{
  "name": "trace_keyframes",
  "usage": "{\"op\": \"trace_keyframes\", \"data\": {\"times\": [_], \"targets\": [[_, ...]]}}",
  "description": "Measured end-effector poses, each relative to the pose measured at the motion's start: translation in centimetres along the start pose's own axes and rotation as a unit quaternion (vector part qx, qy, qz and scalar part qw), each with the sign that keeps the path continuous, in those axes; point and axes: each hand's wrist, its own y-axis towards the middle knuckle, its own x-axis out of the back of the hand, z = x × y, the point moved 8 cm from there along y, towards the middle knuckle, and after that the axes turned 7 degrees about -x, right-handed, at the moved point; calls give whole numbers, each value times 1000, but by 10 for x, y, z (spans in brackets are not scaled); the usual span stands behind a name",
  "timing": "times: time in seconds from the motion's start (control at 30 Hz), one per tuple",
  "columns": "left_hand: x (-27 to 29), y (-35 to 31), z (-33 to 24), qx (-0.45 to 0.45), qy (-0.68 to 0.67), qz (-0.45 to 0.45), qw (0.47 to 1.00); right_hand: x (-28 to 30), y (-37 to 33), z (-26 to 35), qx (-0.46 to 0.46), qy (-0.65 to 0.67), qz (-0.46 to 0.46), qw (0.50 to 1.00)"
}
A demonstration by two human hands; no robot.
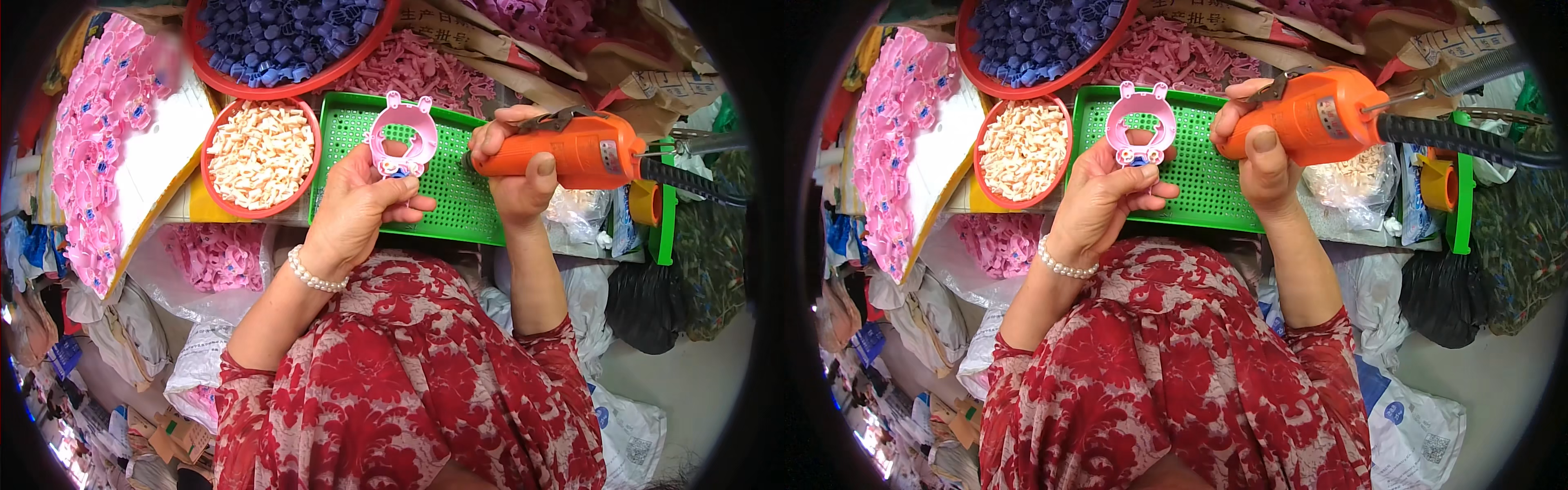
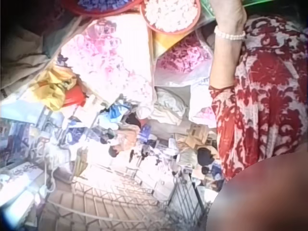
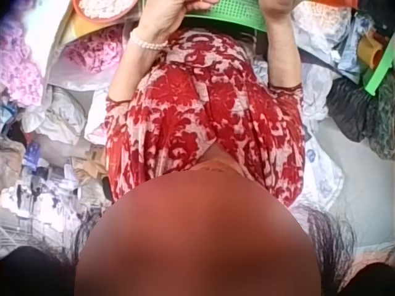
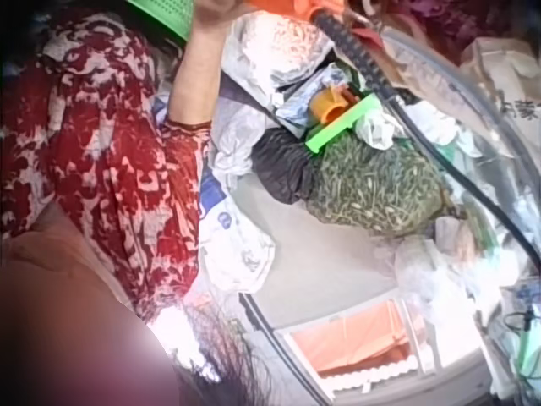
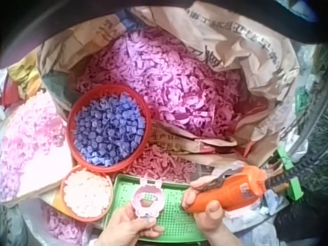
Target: Assembling pink plastic toy frames by applying hot glue and attaching small blue components.
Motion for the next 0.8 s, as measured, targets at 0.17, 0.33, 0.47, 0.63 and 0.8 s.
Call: {"op": "trace_keyframes", "data": {"times": [0.17, 0.33, 0.47, 0.63, 0.8], "targets": [[-1, 0, -1, 3, 2, 4, 1000, 1, 1, -2, -1, -5, -10, 1000], [-2, 0, -1, 1, 20, 5, 1000, 0, 0, 0, -6, -5, -8, 1000], [0, 1, 1, 5, 36, 4, 999, -3, 1, 17, 13, 2, 4, 1000], [0, 1, 1, 1, 45, -1, 999, -23, 1, 61, 90, 79, 129, 984], [-3, 2, 3, -3, 46, 6, 999, -60, -5, 92, 140, 99, 213, 962]]}}
